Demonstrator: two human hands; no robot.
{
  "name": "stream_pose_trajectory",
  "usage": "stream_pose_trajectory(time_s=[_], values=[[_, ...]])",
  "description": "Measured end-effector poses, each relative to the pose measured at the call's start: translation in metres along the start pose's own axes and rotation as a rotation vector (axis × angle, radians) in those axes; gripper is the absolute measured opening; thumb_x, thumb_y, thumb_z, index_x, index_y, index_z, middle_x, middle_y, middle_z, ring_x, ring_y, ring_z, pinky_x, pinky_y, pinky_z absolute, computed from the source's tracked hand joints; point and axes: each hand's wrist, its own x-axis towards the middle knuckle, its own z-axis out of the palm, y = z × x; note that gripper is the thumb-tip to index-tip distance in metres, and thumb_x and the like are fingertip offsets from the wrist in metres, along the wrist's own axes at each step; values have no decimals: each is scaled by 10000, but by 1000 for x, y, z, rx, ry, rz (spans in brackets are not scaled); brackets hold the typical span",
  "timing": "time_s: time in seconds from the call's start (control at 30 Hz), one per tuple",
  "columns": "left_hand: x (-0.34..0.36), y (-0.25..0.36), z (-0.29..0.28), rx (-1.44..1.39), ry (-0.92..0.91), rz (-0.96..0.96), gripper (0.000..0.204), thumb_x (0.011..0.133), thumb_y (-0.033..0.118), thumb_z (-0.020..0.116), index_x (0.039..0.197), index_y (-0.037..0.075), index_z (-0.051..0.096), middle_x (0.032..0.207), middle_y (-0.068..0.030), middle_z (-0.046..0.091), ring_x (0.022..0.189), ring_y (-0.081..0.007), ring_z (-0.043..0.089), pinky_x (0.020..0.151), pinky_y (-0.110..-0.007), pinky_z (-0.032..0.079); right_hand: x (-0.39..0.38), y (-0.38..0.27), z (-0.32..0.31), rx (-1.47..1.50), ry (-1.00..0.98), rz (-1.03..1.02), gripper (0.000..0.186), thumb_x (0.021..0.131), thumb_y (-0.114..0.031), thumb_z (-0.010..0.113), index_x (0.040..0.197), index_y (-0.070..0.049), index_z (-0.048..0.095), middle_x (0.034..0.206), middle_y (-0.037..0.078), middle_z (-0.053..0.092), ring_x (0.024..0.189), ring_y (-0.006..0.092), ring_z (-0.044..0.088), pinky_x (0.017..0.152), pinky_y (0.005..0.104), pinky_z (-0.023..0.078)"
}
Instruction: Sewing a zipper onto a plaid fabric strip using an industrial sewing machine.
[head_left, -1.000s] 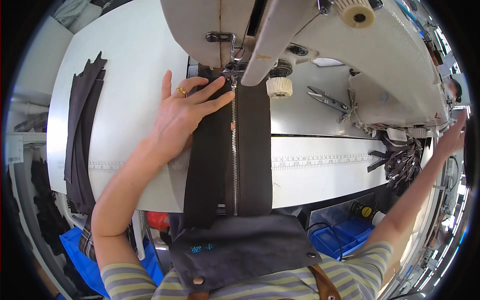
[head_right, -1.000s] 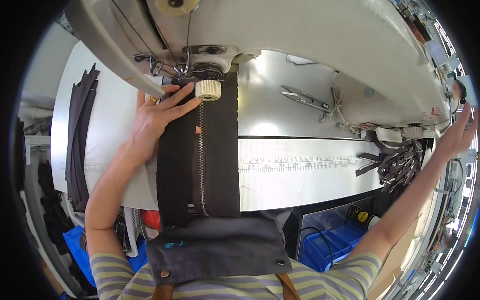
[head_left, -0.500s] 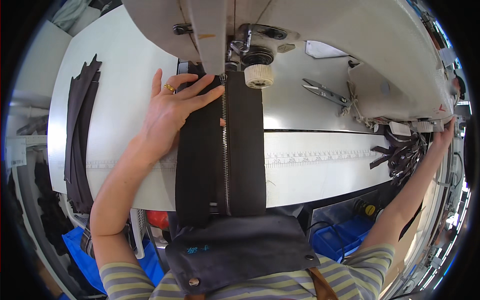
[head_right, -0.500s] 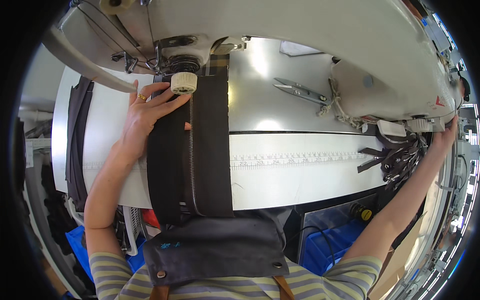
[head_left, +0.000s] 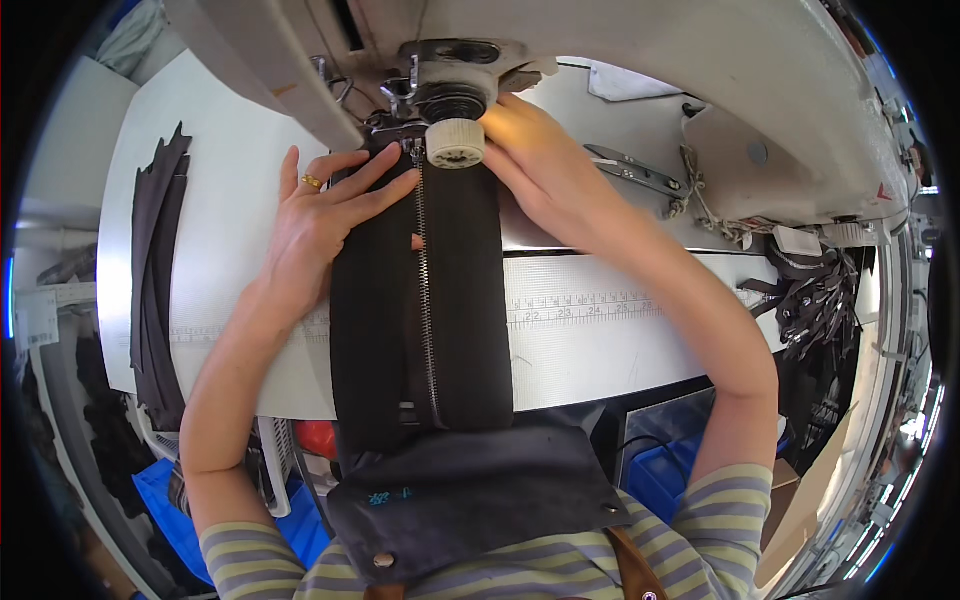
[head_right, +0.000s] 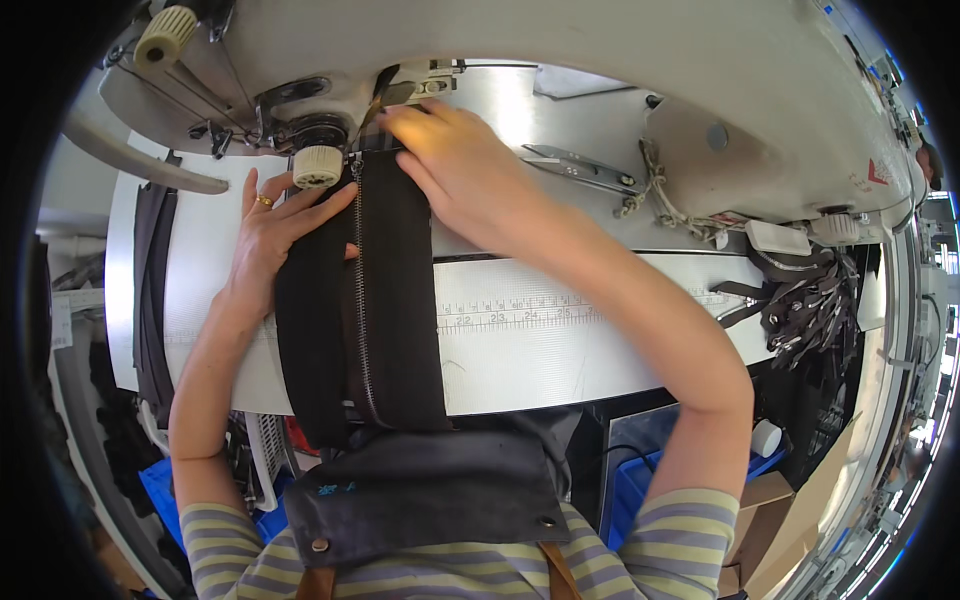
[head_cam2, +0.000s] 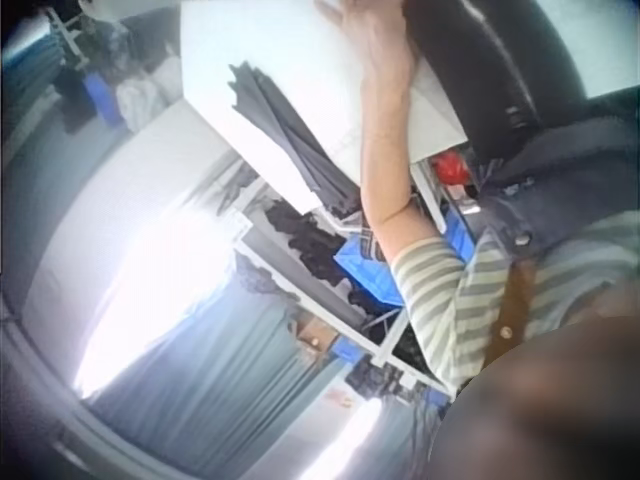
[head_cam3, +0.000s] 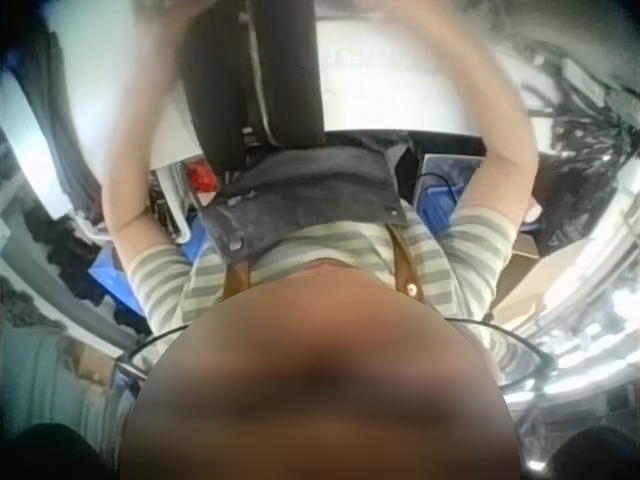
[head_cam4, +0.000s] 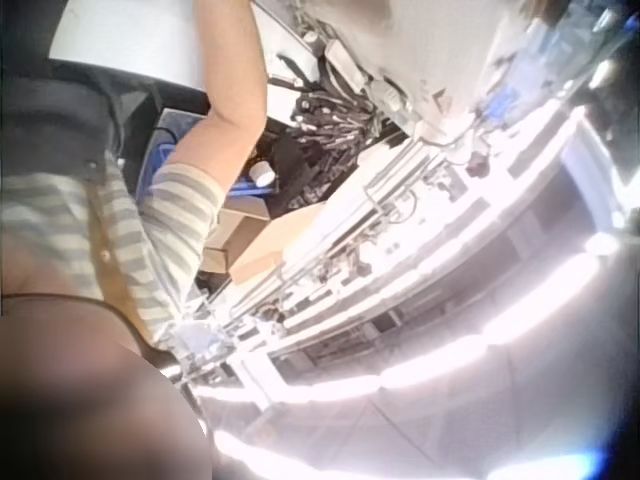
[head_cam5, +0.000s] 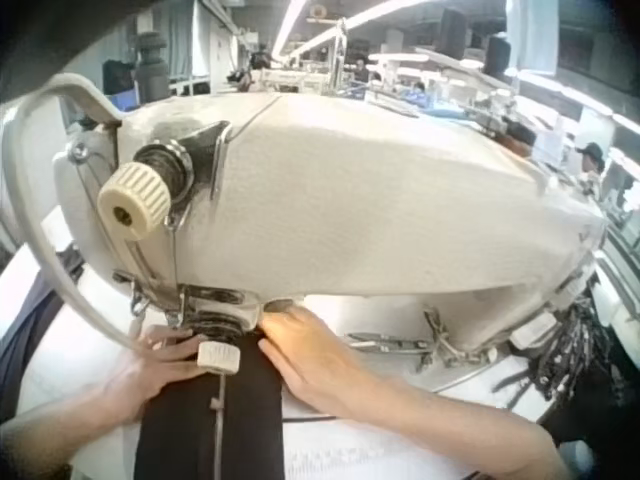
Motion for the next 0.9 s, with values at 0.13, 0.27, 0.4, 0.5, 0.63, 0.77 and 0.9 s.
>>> stream_pose_trajectory(time_s=[0.13, 0.27, 0.4, 0.5, 0.63, 0.77, 0.9], values=[[1, 0, 1, -24, -10, 21, 520, 747, 159, 674, 1257, 245, 619, 1319, -49, 580, 1200, -274, 503, 1104, -595, 135, 32, 18, 30, 14, -118, 16, 140, 867, -148, 583, 865, -24, 649, 850, 128, 669, 795, 333, 634, 819, 431, 488], [-3, -5, 3, -67, 16, 35, 542, 750, 107, 648, 1274, 239, 604, 1337, -42, 564, 1204, -285, 500, 1101, -616, 133, 29, 23, 38, -337, 133, -298, 110, 743, -142, 668, 728, -50, 610, 712, 116, 618, 682, 262, 636, 662, 355, 505], [-4, -6, 2, -81, 24, 37, 617, 722, -40, 569, 1276, 229, 600, 1345, -51, 557, 1202, -299, 499, 1092, -631, 151, 17, 10, 26, -326, 99, -154, 134, 737, -136, 680, 756, -26, 607, 760, 116, 612, 712, 262, 616, 617, 350, 495], [-5, -9, 5, -45, 35, 66, 655, 696, -82, 544, 1274, 222, 600, 1341, -52, 559, 1199, -303, 501, 1084, -638, 167, 17, -7, 27, 188, 164, 103, 144, 861, -165, 625, 897, -27, 650, 723, 26, 634, 647, 142, 598, 583, 299, 478], [-5, -7, 5, -38, 49, 68, 675, 677, -101, 548, 1273, 212, 601, 1332, -51, 565, 1197, -306, 502, 1078, -642, 183, 24, -20, 13, 677, -43, 647, 159, 866, -160, 629, 863, -4, 660, 709, 0, 620, 649, 70, 560, 561, 244, 445], [-7, -7, 7, -4, 73, 52, 582, 686, 61, 649, 1248, 211, 624, 1335, -37, 566, 1192, -294, 509, 1102, -598, 160, 20, -21, 23, 655, -3, 548, 137, 842, -157, 657, 870, -27, 686, 722, 53, 650, 661, 146, 619, 584, 291, 474], [-6, -6, 7, 13, 69, 50, 500, 738, 210, 710, 1232, 234, 641, 1339, -26, 565, 1194, -281, 513, 1120, -578, 122, 9, -9, 35, -51, 27, 197, 219, 877, -212, 675, 1054, -85, 700, 880, 69, 696, 785, 163, 651, 719, 283, 507]])
